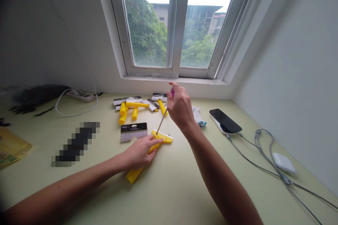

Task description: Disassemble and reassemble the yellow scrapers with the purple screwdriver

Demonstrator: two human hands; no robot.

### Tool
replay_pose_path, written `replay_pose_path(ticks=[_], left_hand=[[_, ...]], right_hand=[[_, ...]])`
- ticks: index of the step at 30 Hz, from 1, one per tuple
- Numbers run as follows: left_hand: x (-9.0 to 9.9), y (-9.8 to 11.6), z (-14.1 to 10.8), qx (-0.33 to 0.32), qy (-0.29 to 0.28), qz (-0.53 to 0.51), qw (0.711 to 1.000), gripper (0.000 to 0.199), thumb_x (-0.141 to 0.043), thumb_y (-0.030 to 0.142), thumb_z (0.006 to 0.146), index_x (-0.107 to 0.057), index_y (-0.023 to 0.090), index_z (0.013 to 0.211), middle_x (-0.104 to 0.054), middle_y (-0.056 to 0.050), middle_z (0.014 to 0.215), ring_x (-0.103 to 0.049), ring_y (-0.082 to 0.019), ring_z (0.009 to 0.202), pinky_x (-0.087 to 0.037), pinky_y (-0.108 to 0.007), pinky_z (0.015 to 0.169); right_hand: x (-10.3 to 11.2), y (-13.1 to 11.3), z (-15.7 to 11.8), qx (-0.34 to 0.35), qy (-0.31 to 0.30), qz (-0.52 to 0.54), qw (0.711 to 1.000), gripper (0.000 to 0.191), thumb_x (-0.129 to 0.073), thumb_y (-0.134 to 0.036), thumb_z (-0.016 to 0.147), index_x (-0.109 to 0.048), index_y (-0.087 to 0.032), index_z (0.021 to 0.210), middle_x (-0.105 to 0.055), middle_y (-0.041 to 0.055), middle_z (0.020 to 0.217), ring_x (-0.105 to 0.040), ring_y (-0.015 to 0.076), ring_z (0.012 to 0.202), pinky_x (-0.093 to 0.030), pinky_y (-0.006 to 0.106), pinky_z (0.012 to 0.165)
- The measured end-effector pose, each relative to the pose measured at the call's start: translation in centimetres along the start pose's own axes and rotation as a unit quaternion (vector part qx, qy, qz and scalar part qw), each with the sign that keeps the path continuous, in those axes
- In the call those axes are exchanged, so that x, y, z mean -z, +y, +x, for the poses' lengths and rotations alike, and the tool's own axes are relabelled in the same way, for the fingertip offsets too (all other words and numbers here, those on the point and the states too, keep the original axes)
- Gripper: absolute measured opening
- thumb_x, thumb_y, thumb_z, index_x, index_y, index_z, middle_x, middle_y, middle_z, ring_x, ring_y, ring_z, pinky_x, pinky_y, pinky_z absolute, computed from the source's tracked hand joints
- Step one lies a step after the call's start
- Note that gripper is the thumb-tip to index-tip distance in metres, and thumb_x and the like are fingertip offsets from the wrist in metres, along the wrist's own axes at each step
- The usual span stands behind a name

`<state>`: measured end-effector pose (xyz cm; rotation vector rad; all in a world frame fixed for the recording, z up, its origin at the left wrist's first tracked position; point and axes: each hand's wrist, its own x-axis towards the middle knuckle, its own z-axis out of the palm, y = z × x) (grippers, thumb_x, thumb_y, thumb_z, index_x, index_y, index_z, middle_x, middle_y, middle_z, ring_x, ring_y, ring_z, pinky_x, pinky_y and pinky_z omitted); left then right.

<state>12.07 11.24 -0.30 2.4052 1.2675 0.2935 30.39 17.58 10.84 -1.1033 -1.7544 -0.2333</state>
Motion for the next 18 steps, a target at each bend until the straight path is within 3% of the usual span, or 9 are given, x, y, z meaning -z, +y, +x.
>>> replay_pose_path(ticks=[10, 14, 18], left_hand=[[0.2, 0.3, 0.0, 0.011, -0.002, 0.008, 1.000, 0.049, -0.044, 0.029, 0.089, -0.044, 0.037, 0.137, -0.056, -0.003, 0.108, -0.061, -0.019, 0.089, -0.047, -0.030, 0.085], [0.0, 0.1, 0.1, 0.008, -0.003, 0.014, 1.000, 0.050, -0.044, 0.028, 0.088, -0.044, 0.037, 0.138, -0.056, -0.004, 0.108, -0.061, -0.019, 0.090, -0.046, -0.031, 0.086], [-0.2, -0.1, 0.1, -0.003, 0.001, 0.015, 1.000, 0.050, -0.044, 0.028, 0.088, -0.044, 0.038, 0.137, -0.056, -0.003, 0.108, -0.061, -0.019, 0.089, -0.047, -0.031, 0.086]], right_hand=[[-0.3, -2.7, -0.6, 0.037, -0.028, 0.062, 0.997, 0.043, -0.057, -0.030, 0.088, -0.048, -0.019, 0.128, -0.064, 0.0087, 0.097, -0.062, 0.0216, 0.082, -0.054, 0.035, 0.074], [-0.1, -3.1, -0.3, 0.034, -0.036, 0.061, 0.997, 0.038, -0.056, -0.024, 0.088, -0.054, -0.020, 0.125, -0.063, 0.0090, 0.101, -0.061, 0.0208, 0.082, -0.054, 0.035, 0.075], [-0.1, -3.0, 0.0, 0.030, -0.072, 0.079, 0.994, 0.043, -0.050, -0.020, 0.089, -0.050, -0.022, 0.132, -0.066, 0.0069, 0.096, -0.062, 0.0197, 0.078, -0.054, 0.035, 0.076]])
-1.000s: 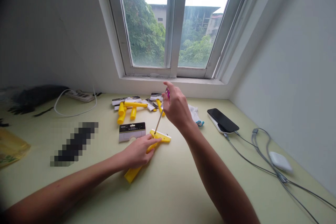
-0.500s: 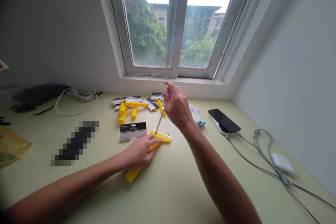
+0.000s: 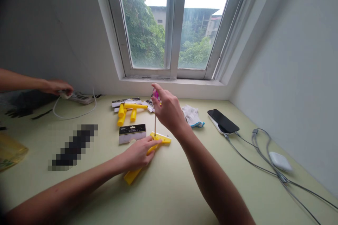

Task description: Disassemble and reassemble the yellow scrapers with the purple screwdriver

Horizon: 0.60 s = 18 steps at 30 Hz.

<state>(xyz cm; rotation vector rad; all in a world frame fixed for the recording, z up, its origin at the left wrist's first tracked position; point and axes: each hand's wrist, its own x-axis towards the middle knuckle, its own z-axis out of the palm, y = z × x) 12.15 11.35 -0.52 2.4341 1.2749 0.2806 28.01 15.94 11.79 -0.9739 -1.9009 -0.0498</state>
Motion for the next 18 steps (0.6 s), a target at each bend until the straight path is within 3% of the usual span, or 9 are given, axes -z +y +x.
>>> replay_pose_path(ticks=[10, 15, 18], left_hand=[[0.1, 0.2, 0.0, -0.002, -0.004, 0.004, 1.000, 0.050, -0.044, 0.027, 0.088, -0.043, 0.038, 0.137, -0.055, -0.003, 0.108, -0.060, -0.020, 0.091, -0.046, -0.032, 0.086], [0.3, 0.3, 0.0, 0.001, -0.013, 0.009, 1.000, 0.050, -0.044, 0.027, 0.088, -0.044, 0.038, 0.137, -0.055, -0.004, 0.108, -0.060, -0.020, 0.090, -0.046, -0.031, 0.085], [0.4, 0.5, -0.1, 0.000, -0.018, 0.013, 1.000, 0.050, -0.044, 0.028, 0.088, -0.044, 0.036, 0.137, -0.055, -0.004, 0.109, -0.060, -0.020, 0.089, -0.046, -0.031, 0.084]], right_hand=[[0.0, 1.5, 0.8, -0.025, -0.049, 0.084, 0.995, 0.037, -0.047, -0.019, 0.088, -0.049, -0.023, 0.125, -0.067, 0.0036, 0.090, -0.062, 0.0165, 0.073, -0.049, 0.030, 0.071], [-0.8, 1.6, 1.0, -0.052, 0.027, 0.000, 0.998, 0.033, -0.057, -0.037, 0.086, -0.055, -0.022, 0.115, -0.066, 0.0042, 0.083, -0.061, 0.0201, 0.071, -0.047, 0.033, 0.069], [-1.2, 1.4, 1.1, -0.056, 0.062, -0.013, 0.996, 0.026, -0.059, -0.038, 0.085, -0.060, -0.023, 0.107, -0.067, 0.0044, 0.084, -0.062, 0.0199, 0.073, -0.047, 0.033, 0.073]])
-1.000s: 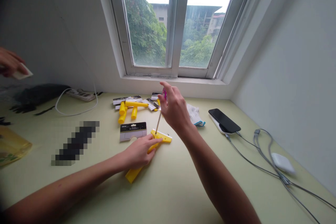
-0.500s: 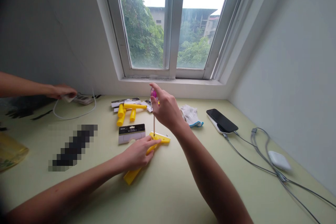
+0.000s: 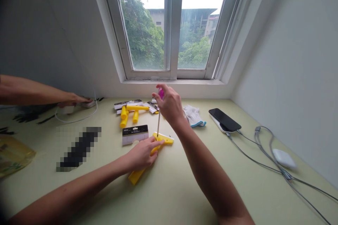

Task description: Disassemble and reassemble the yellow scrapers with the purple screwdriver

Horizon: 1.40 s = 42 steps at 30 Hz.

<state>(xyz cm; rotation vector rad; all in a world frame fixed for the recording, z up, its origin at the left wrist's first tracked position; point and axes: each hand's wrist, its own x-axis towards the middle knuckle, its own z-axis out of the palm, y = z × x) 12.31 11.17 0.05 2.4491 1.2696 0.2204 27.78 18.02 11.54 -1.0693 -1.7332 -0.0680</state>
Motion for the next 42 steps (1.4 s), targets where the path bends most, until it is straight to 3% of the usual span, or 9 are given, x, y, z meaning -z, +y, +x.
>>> replay_pose_path(ticks=[5, 10, 15, 18, 23, 28, 33, 38, 42], left_hand=[[0.1, 0.0, 0.0, 0.001, 0.001, -0.005, 1.000, 0.051, -0.045, 0.027, 0.088, -0.044, 0.036, 0.138, -0.055, -0.004, 0.108, -0.060, -0.020, 0.090, -0.046, -0.031, 0.084], [0.0, 0.0, 0.0, 0.000, 0.007, -0.012, 1.000, 0.049, -0.045, 0.028, 0.088, -0.045, 0.036, 0.136, -0.055, -0.004, 0.108, -0.061, -0.021, 0.091, -0.046, -0.032, 0.084], [-0.1, -0.1, 0.0, 0.002, 0.007, -0.003, 1.000, 0.050, -0.045, 0.027, 0.088, -0.044, 0.037, 0.137, -0.055, -0.005, 0.108, -0.061, -0.020, 0.091, -0.046, -0.032, 0.085], [0.0, -0.1, 0.0, 0.001, 0.003, 0.000, 1.000, 0.051, -0.045, 0.027, 0.088, -0.044, 0.036, 0.138, -0.055, -0.005, 0.109, -0.061, -0.021, 0.093, -0.046, -0.032, 0.086], [0.1, 0.1, -0.1, 0.004, 0.003, -0.002, 1.000, 0.050, -0.045, 0.027, 0.088, -0.044, 0.037, 0.137, -0.055, -0.004, 0.109, -0.061, -0.019, 0.090, -0.046, -0.031, 0.084], [0.2, 0.3, -0.1, 0.017, -0.001, 0.006, 1.000, 0.050, -0.044, 0.028, 0.088, -0.045, 0.037, 0.137, -0.055, -0.003, 0.108, -0.060, -0.019, 0.089, -0.046, -0.029, 0.083], [0.2, 0.3, 0.0, 0.013, 0.002, 0.007, 1.000, 0.050, -0.044, 0.029, 0.088, -0.044, 0.036, 0.138, -0.056, -0.004, 0.108, -0.060, -0.019, 0.088, -0.047, -0.030, 0.083], [0.1, 0.3, 0.0, 0.016, 0.007, 0.007, 1.000, 0.049, -0.043, 0.029, 0.088, -0.044, 0.037, 0.137, -0.056, -0.003, 0.108, -0.060, -0.019, 0.090, -0.047, -0.030, 0.085], [0.1, 0.3, 0.0, 0.020, 0.001, 0.003, 1.000, 0.049, -0.044, 0.028, 0.088, -0.045, 0.036, 0.137, -0.055, -0.003, 0.108, -0.060, -0.019, 0.091, -0.046, -0.029, 0.086]], right_hand=[[-0.2, -0.1, 0.3, -0.027, -0.058, 0.133, 0.989, 0.028, -0.052, -0.030, 0.089, -0.054, -0.022, 0.115, -0.067, 0.0034, 0.085, -0.066, 0.0168, 0.069, -0.051, 0.032, 0.070], [-0.6, 0.4, 0.5, -0.016, -0.209, 0.351, 0.913, 0.031, -0.047, -0.034, 0.091, -0.039, -0.021, 0.119, -0.064, 0.0058, 0.098, -0.069, 0.0168, 0.080, -0.054, 0.032, 0.070], [0.0, 0.5, 0.4, 0.029, -0.091, 0.133, 0.986, 0.034, -0.053, -0.040, 0.090, -0.050, -0.020, 0.116, -0.061, 0.0091, 0.102, -0.064, 0.0197, 0.083, -0.052, 0.037, 0.074], [1.3, 0.1, 0.5, 0.083, -0.063, 0.012, 0.995, 0.035, -0.061, -0.035, 0.085, -0.059, -0.019, 0.116, -0.061, 0.0103, 0.102, -0.061, 0.0212, 0.086, -0.050, 0.038, 0.081], [3.0, -0.7, 0.3, 0.088, -0.082, 0.024, 0.993, 0.034, -0.050, -0.014, 0.085, -0.061, -0.020, 0.116, -0.068, 0.0055, 0.098, -0.064, 0.0175, 0.082, -0.050, 0.032, 0.081], [3.1, -0.8, 0.1, 0.040, -0.062, 0.039, 0.997, 0.018, -0.055, -0.032, 0.088, -0.063, -0.022, 0.100, -0.070, 0.0034, 0.085, -0.066, 0.0190, 0.076, -0.051, 0.034, 0.076], [3.1, -0.5, 0.1, 0.018, -0.159, 0.155, 0.975, 0.029, -0.037, -0.027, 0.096, -0.049, -0.021, 0.122, -0.066, 0.0088, 0.108, -0.067, 0.0196, 0.094, -0.052, 0.031, 0.072], [3.2, -0.5, 0.2, 0.054, -0.068, 0.007, 0.996, 0.029, -0.053, -0.037, 0.091, -0.064, -0.020, 0.111, -0.061, 0.0098, 0.102, -0.061, 0.0197, 0.085, -0.049, 0.036, 0.081], [3.7, -0.6, 0.1, 0.062, -0.074, 0.036, 0.995, 0.029, -0.053, -0.026, 0.090, -0.063, -0.022, 0.117, -0.064, 0.0068, 0.098, -0.062, 0.0179, 0.083, -0.049, 0.035, 0.083]])
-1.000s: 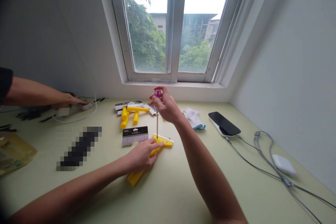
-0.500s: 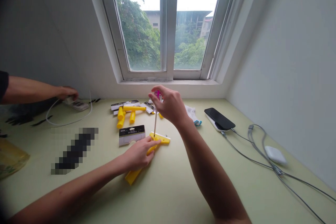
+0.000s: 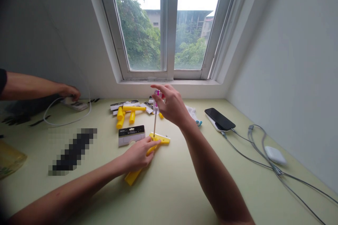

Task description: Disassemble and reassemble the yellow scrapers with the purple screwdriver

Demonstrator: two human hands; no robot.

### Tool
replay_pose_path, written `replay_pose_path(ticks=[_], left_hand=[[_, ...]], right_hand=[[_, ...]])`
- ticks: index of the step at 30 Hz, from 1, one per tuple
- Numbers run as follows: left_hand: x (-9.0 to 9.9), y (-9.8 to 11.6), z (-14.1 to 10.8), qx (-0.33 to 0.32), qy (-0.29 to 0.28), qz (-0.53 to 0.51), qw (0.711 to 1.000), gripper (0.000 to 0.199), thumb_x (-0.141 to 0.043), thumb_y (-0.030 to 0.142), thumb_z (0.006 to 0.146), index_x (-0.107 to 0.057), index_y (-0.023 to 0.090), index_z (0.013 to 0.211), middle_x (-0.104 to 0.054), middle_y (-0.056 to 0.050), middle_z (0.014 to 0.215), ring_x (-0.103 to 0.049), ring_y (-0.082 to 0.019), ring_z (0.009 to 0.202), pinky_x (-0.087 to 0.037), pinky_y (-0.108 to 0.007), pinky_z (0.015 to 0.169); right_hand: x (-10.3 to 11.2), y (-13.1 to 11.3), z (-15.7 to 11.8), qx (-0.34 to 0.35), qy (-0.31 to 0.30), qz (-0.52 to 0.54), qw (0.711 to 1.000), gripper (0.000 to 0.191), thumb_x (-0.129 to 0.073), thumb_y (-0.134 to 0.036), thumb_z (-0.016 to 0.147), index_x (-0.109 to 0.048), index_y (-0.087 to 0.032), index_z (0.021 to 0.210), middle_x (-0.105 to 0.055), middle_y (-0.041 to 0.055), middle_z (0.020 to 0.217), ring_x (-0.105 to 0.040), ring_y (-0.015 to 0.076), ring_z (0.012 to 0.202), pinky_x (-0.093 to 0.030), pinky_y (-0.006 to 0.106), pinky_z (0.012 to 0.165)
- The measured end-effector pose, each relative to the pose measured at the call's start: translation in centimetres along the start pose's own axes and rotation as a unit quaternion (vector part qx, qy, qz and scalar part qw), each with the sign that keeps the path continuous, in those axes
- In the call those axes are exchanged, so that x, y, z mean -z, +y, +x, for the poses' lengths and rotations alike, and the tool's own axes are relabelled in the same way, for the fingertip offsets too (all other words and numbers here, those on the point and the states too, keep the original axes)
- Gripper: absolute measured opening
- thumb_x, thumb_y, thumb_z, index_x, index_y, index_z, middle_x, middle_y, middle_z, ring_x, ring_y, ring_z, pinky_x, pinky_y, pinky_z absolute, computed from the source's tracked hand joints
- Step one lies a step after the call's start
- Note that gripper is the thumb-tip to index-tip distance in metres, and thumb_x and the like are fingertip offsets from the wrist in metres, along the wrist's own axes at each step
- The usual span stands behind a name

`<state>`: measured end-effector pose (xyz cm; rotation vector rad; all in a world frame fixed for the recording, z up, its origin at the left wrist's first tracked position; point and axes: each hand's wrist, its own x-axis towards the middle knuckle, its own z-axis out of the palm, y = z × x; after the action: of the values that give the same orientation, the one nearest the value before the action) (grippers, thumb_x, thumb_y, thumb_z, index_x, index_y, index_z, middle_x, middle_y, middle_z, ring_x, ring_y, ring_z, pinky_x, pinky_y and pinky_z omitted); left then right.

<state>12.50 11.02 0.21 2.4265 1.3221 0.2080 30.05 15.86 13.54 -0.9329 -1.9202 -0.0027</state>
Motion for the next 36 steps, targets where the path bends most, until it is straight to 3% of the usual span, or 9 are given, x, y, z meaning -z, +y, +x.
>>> replay_pose_path(ticks=[3, 9, 15, 18, 20, 25, 29, 32, 36], left_hand=[[-0.1, -0.2, 0.0, -0.006, 0.004, -0.006, 1.000, 0.051, -0.045, 0.028, 0.088, -0.044, 0.036, 0.138, -0.055, -0.004, 0.108, -0.060, -0.019, 0.090, -0.046, -0.029, 0.086], [-0.2, -0.4, 0.0, -0.015, 0.012, -0.010, 1.000, 0.050, -0.044, 0.029, 0.088, -0.044, 0.038, 0.137, -0.055, -0.004, 0.107, -0.060, -0.019, 0.086, -0.047, -0.030, 0.083], [-0.2, -0.4, 0.0, -0.023, 0.014, -0.010, 1.000, 0.050, -0.043, 0.029, 0.088, -0.044, 0.038, 0.137, -0.055, -0.003, 0.106, -0.060, -0.018, 0.083, -0.048, -0.030, 0.080], [-0.3, -0.4, 0.0, -0.022, 0.015, -0.010, 1.000, 0.050, -0.043, 0.030, 0.088, -0.044, 0.038, 0.137, -0.055, -0.003, 0.106, -0.060, -0.018, 0.084, -0.047, -0.030, 0.080], [-0.4, -0.5, 0.0, -0.023, 0.016, -0.010, 1.000, 0.050, -0.044, 0.030, 0.088, -0.043, 0.038, 0.138, -0.054, -0.004, 0.106, -0.060, -0.018, 0.084, -0.047, -0.030, 0.079], [-0.5, -0.5, 0.0, -0.022, 0.020, -0.005, 1.000, 0.051, -0.044, 0.029, 0.087, -0.044, 0.038, 0.137, -0.055, -0.003, 0.105, -0.060, -0.018, 0.083, -0.047, -0.030, 0.079], [-0.4, -0.5, 0.0, -0.019, 0.018, -0.002, 1.000, 0.051, -0.043, 0.029, 0.087, -0.043, 0.040, 0.138, -0.055, -0.003, 0.105, -0.060, -0.019, 0.082, -0.047, -0.031, 0.078], [-0.3, -0.5, -0.1, -0.020, 0.015, -0.007, 1.000, 0.051, -0.044, 0.030, 0.087, -0.043, 0.039, 0.138, -0.055, -0.003, 0.106, -0.060, -0.019, 0.085, -0.047, -0.031, 0.079], [-0.3, -0.5, -0.1, -0.021, 0.013, -0.009, 1.000, 0.051, -0.044, 0.029, 0.087, -0.043, 0.039, 0.138, -0.055, -0.003, 0.106, -0.060, -0.019, 0.085, -0.047, -0.031, 0.080]], right_hand=[[0.0, -0.3, -0.1, -0.007, -0.021, 0.058, 0.998, 0.031, -0.043, -0.017, 0.091, -0.062, -0.021, 0.115, -0.069, 0.0048, 0.099, -0.064, 0.0175, 0.087, -0.050, 0.034, 0.083], [-1.1, -0.6, -0.1, 0.006, 0.034, 0.020, 0.999, 0.024, -0.060, -0.032, 0.086, -0.068, -0.023, 0.107, -0.061, 0.0077, 0.105, -0.062, 0.0179, 0.086, -0.052, 0.033, 0.079], [-1.6, -0.5, -0.2, 0.020, 0.018, 0.037, 0.999, 0.027, -0.044, -0.017, 0.092, -0.063, -0.024, 0.110, -0.067, 0.0045, 0.108, -0.062, 0.0178, 0.096, -0.049, 0.033, 0.085], [-1.9, -0.4, -0.2, -0.007, 0.032, 0.031, 0.999, 0.015, -0.057, -0.027, 0.087, -0.060, -0.022, 0.101, -0.069, 0.0037, 0.097, -0.064, 0.0181, 0.084, -0.050, 0.033, 0.080], [-2.0, -0.3, -0.3, -0.030, 0.037, 0.067, 0.997, 0.022, -0.061, -0.027, 0.084, -0.053, -0.022, 0.103, -0.069, 0.0038, 0.096, -0.065, 0.0175, 0.080, -0.051, 0.033, 0.078], [-2.0, 0.0, -0.3, -0.066, 0.003, 0.181, 0.981, 0.025, -0.049, -0.016, 0.085, -0.051, -0.021, 0.109, -0.061, 0.0078, 0.120, -0.067, 0.0163, 0.087, -0.052, 0.035, 0.083], [-1.8, -0.3, -0.3, -0.049, 0.009, 0.124, 0.991, 0.026, -0.052, -0.022, 0.085, -0.063, -0.024, 0.108, -0.056, 0.0078, 0.120, -0.061, 0.0203, 0.099, -0.053, 0.035, 0.082], [-1.8, -0.4, -0.3, -0.041, 0.018, 0.049, 0.998, 0.029, -0.065, -0.033, 0.080, -0.066, -0.026, 0.108, -0.059, 0.0069, 0.103, -0.060, 0.0197, 0.085, -0.053, 0.036, 0.077], [-1.7, -0.3, -0.4, -0.014, -0.003, 0.061, 0.998, 0.033, -0.053, -0.018, 0.086, -0.059, -0.026, 0.118, -0.065, 0.0044, 0.101, -0.062, 0.0174, 0.085, -0.052, 0.033, 0.079]])
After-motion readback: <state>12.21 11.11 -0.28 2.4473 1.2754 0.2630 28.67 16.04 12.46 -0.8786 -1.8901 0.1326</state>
